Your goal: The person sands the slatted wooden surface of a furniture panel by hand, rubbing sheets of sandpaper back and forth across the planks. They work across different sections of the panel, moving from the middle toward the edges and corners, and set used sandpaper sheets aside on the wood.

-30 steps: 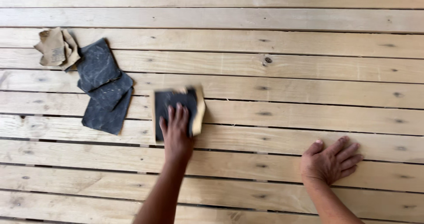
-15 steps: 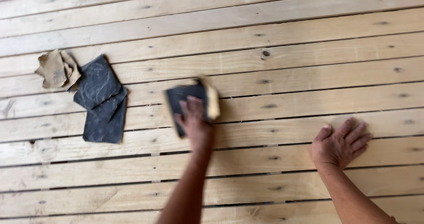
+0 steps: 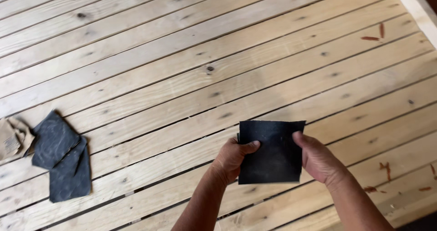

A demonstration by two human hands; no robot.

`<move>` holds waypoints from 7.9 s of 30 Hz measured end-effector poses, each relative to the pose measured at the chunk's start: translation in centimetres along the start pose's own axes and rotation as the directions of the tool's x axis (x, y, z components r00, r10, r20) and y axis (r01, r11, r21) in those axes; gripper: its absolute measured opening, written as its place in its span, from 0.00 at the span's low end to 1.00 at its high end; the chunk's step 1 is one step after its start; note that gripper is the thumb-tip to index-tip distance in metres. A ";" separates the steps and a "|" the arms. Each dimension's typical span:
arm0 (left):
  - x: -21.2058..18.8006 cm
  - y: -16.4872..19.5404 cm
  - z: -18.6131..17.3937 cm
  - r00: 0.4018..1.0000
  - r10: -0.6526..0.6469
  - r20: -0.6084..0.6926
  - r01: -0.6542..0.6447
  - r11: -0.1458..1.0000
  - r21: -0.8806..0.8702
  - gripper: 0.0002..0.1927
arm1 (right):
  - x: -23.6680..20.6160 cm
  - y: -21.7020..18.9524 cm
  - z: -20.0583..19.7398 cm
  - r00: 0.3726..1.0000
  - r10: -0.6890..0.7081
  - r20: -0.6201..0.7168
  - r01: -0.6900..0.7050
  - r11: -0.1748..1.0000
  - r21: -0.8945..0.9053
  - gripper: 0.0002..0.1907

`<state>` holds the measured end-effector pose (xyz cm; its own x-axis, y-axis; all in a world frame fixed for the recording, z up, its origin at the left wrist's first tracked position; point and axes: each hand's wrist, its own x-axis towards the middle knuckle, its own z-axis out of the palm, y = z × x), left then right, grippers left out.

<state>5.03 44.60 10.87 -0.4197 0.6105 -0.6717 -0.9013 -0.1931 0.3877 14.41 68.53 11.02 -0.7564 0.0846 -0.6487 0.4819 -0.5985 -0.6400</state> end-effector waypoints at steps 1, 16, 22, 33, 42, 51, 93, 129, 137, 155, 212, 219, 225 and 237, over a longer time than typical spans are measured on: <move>0.3 0.2 0.5 1.000 -0.019 -0.008 0.019 1.000 -0.011 0.16 | -0.2 0.3 -0.3 0.998 0.015 -0.060 -0.016 1.000 -0.009 0.28; 5.3 -1.9 4.7 0.997 0.057 -0.057 -0.011 0.799 0.602 0.24 | -3.9 1.9 -4.8 0.986 0.067 -0.150 -0.020 0.956 0.294 0.30; 9.5 -1.5 4.7 0.698 0.698 0.159 -0.174 -0.050 0.983 0.26 | -5.7 -4.4 -12.6 0.767 -0.597 -0.234 0.224 0.591 -0.775 0.20; 17.9 -3.2 9.6 0.707 0.630 0.321 -0.222 -0.233 0.947 0.31 | -5.1 17.5 -6.0 0.483 -0.506 0.714 0.496 -0.515 -0.700 0.38; 15.3 -5.1 8.1 0.618 0.646 0.447 -0.162 -0.451 0.878 0.31 | -4.7 -4.9 -25.8 0.714 -0.684 -0.150 -0.292 -0.097 -0.951 0.37; 16.3 -7.6 11.9 0.654 0.714 0.251 0.030 -0.356 0.934 0.38 | -8.1 13.3 -15.1 0.756 -0.409 0.512 0.486 -0.174 -0.857 0.36; 18.8 -23.1 27.7 0.801 0.423 0.423 -0.093 -0.611 0.786 0.40 | -17.2 -6.2 -32.2 0.608 -0.720 -0.334 -0.482 0.000 -0.876 0.33; 20.5 -24.1 29.2 0.773 0.469 0.427 -0.017 -0.658 0.753 0.41 | -15.4 2.3 -26.4 0.226 -0.474 -0.851 0.294 0.866 -0.404 0.33; 20.7 -24.3 28.8 0.756 0.481 0.444 -0.005 -0.674 0.739 0.41 | -14.1 3.7 -29.6 0.375 -0.168 -0.912 0.421 0.907 0.006 0.34; 20.9 -24.2 28.5 0.759 0.467 0.453 -0.011 -0.687 0.727 0.42 | -12.7 -3.6 -39.2 0.534 -0.114 -0.838 0.685 0.640 0.349 0.31; 26.5 -33.6 40.2 0.691 0.041 0.721 -0.387 -0.822 0.417 0.43 | -10.4 -6.4 -44.2 0.673 0.122 -0.729 0.575 0.534 0.621 0.21; 26.5 -33.5 40.4 0.716 0.022 0.697 -0.396 -0.811 0.432 0.43 | -9.3 -7.0 -46.8 0.679 -0.083 -0.730 0.624 0.590 0.513 0.17; 26.8 -33.7 40.2 0.681 0.043 0.731 -0.388 -0.825 0.410 0.42 | -12.4 -7.8 -45.6 0.583 0.125 -0.803 0.528 0.692 0.492 0.21; 26.7 -33.6 40.2 0.707 0.033 0.706 -0.390 -0.815 0.428 0.43 | -13.4 -7.0 -40.1 0.511 0.163 -0.844 0.581 0.659 0.479 0.30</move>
<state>28.42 98.28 5.23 -0.2511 0.9678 -0.0161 0.9442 0.2485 0.2161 38.90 103.48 7.66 0.0650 0.6183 -0.7832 -0.3336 -0.7263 -0.6011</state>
